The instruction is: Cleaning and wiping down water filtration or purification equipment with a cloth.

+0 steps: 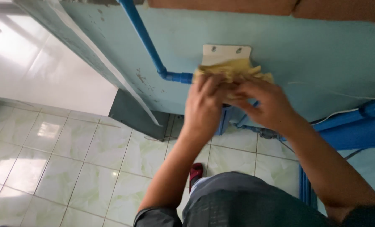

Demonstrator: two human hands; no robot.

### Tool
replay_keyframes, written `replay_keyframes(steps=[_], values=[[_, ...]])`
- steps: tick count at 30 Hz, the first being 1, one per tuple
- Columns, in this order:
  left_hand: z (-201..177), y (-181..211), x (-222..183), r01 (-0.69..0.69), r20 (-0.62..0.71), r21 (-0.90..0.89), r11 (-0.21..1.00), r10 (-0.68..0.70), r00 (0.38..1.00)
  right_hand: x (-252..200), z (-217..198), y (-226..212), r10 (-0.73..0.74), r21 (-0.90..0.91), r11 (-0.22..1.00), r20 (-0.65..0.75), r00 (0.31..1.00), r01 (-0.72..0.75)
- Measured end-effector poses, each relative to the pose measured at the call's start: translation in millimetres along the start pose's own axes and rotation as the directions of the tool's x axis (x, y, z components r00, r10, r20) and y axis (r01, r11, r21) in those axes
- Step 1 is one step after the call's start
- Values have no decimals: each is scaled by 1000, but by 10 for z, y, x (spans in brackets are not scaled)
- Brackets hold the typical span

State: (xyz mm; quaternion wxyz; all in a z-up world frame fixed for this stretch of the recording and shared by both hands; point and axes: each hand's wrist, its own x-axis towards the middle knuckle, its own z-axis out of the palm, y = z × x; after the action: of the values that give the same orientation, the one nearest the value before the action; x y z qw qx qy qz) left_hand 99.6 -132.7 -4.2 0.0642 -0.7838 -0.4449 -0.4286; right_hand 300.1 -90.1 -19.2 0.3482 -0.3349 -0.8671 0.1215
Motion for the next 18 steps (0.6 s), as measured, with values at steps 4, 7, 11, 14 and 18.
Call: replay_keyframes(steps=[4, 7, 11, 14, 18], values=[[-108, -303, -195, 72, -59, -85, 994, -77, 995, 419, 122, -296, -4, 116, 993, 59, 998, -3], [-68, -291, -360, 212, -118, -156, 965, -231, 966, 446, 203, -361, 114, 140, 980, 198, 974, -143], [78, -123, -345, 185, -183, -218, 958, -227, 957, 88, 146, -193, 11, 167, 986, 4, 1000, -11], [196, 40, -277, 51, -134, -179, 983, -75, 988, -270, 75, 72, 90, 114, 990, -44, 995, -84], [192, 64, -270, 4, -41, -211, 977, -13, 999, -356, 15, 80, 85, 43, 996, -81, 993, -82]])
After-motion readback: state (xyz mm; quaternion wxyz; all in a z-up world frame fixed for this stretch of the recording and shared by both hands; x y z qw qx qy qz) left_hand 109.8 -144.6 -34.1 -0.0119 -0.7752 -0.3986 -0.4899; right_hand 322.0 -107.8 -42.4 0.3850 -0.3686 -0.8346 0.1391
